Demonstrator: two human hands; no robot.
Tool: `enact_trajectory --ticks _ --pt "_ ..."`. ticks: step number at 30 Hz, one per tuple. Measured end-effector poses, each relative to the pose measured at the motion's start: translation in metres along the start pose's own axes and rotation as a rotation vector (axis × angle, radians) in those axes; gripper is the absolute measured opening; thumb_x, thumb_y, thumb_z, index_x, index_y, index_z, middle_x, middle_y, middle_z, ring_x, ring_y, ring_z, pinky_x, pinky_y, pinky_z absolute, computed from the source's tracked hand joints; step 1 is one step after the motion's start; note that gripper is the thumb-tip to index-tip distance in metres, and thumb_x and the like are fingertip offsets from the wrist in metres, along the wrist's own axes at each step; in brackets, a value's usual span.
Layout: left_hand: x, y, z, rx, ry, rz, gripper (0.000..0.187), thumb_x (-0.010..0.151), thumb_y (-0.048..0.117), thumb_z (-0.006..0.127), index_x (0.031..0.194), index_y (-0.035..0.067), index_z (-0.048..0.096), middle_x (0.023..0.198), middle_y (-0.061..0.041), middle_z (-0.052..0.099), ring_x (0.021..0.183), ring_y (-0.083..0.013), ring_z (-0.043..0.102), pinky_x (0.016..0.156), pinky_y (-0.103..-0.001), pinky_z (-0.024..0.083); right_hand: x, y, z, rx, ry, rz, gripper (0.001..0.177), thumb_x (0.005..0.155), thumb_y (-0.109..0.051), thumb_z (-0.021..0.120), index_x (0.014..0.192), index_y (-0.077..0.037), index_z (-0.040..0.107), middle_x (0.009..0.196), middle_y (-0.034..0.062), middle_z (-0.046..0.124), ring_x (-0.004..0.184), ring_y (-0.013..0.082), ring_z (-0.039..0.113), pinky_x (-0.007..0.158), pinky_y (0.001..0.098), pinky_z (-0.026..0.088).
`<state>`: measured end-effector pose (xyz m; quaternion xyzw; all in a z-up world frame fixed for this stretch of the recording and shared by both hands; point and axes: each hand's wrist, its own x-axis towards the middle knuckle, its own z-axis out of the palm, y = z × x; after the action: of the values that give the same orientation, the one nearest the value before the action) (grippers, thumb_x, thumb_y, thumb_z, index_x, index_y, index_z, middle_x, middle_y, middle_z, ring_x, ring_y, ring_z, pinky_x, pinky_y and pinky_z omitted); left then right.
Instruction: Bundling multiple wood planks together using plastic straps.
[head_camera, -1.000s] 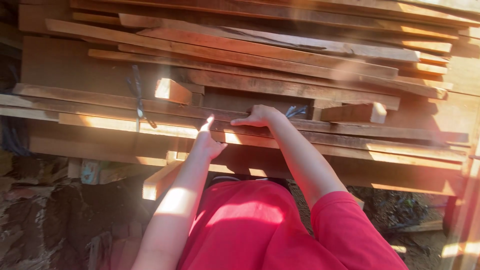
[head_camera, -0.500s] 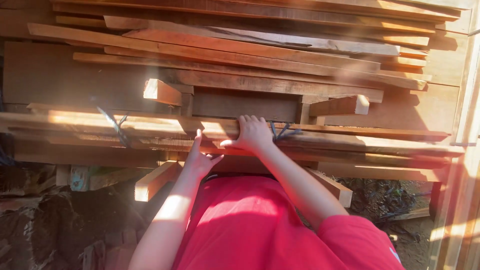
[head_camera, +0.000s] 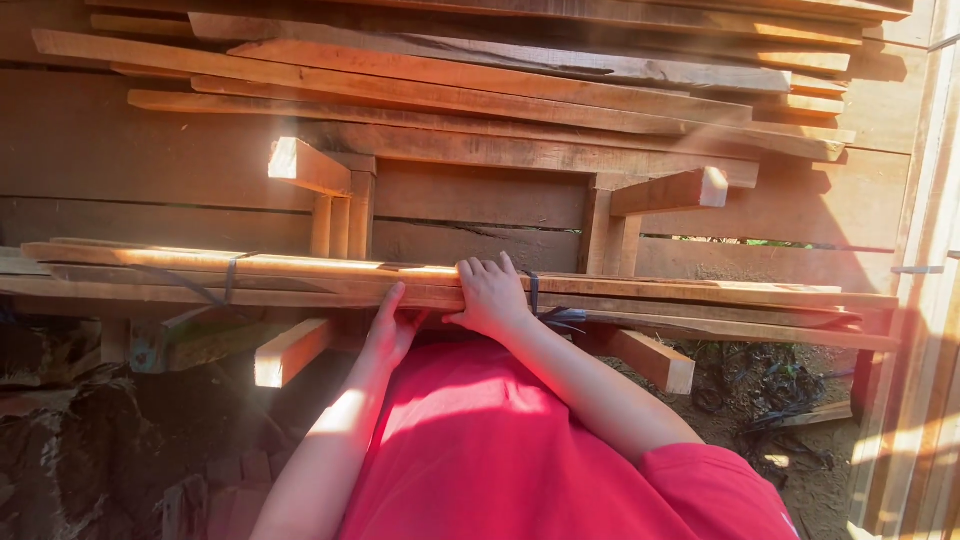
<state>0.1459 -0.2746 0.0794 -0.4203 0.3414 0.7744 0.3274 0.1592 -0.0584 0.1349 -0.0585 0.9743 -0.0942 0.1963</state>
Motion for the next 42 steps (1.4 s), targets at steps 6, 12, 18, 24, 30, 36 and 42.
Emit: enact_trajectory --ticks 6,12,18,24,30,36,42 --pt "0.004 -0.008 -0.022 -0.046 -0.059 0.006 0.077 0.093 0.047 0.075 0.154 0.014 0.040 0.153 -0.006 0.046 0.140 -0.0285 0.045 0.123 -0.054 0.034 0.001 0.007 0.003 0.074 0.088 -0.045 0.085 0.055 -0.075 0.077 0.113 -0.016 0.059 0.101 0.0020 0.069 0.103 0.0257 0.073 0.084 0.0411 0.056" --pt "0.009 -0.010 -0.036 -0.054 0.024 0.075 0.073 0.095 0.041 0.074 0.153 0.012 0.040 0.149 -0.007 0.048 0.136 -0.0274 0.049 0.121 -0.053 0.037 0.019 -0.001 -0.013 0.142 -0.173 -0.008 0.113 0.056 -0.078 0.077 0.147 -0.020 0.042 0.145 0.0100 0.056 0.091 0.0423 0.075 0.073 0.0545 0.061" --pt "0.005 -0.006 -0.016 -0.037 0.080 0.053 0.076 0.092 0.043 0.075 0.153 0.013 0.040 0.149 -0.006 0.048 0.135 -0.0268 0.049 0.121 -0.051 0.039 0.026 0.007 -0.001 0.156 -0.083 -0.070 0.080 0.057 -0.070 0.077 0.112 -0.017 0.053 0.100 0.0025 0.060 0.085 0.0362 0.074 0.064 0.0508 0.060" --pt "-0.056 0.046 0.102 -0.023 0.309 0.062 0.115 0.080 0.046 0.087 0.162 0.009 0.015 0.161 -0.019 0.016 0.154 -0.0442 0.020 0.126 -0.062 0.019 0.070 0.030 -0.056 0.260 -0.360 -0.049 0.082 0.061 -0.077 0.068 0.117 -0.018 0.059 0.102 0.0107 0.075 0.099 0.0403 0.074 0.084 0.0519 0.058" --pt "0.005 0.041 0.065 -0.010 0.260 0.048 0.117 0.084 0.071 0.071 0.162 0.007 0.011 0.165 -0.020 0.019 0.155 -0.0429 0.023 0.128 -0.059 0.012 0.116 0.061 -0.056 0.502 -0.538 0.129 0.096 0.059 -0.070 0.077 0.137 -0.017 0.057 0.133 0.0170 0.067 0.128 0.0375 0.062 0.107 0.0482 0.050" --pt "0.039 0.038 0.054 -0.177 0.304 0.129 0.100 0.087 0.060 0.082 0.154 0.003 0.033 0.148 -0.019 0.039 0.134 -0.0456 0.044 0.117 -0.059 0.038 0.149 0.085 -0.035 0.663 -0.600 0.150 0.085 0.061 -0.080 0.077 0.122 -0.021 0.073 0.128 0.0127 0.071 0.128 0.0335 0.062 0.109 0.0440 0.049" --pt "0.049 0.034 0.042 -0.295 0.221 0.190 0.053 0.106 0.054 0.033 0.113 0.005 0.053 0.099 -0.014 0.061 0.079 -0.0244 0.058 0.071 -0.037 0.051 0.143 0.087 -0.063 0.580 -0.548 0.185 0.081 0.062 -0.084 0.073 0.118 -0.025 0.076 0.118 0.0103 0.075 0.121 0.0316 0.066 0.105 0.0444 0.052"
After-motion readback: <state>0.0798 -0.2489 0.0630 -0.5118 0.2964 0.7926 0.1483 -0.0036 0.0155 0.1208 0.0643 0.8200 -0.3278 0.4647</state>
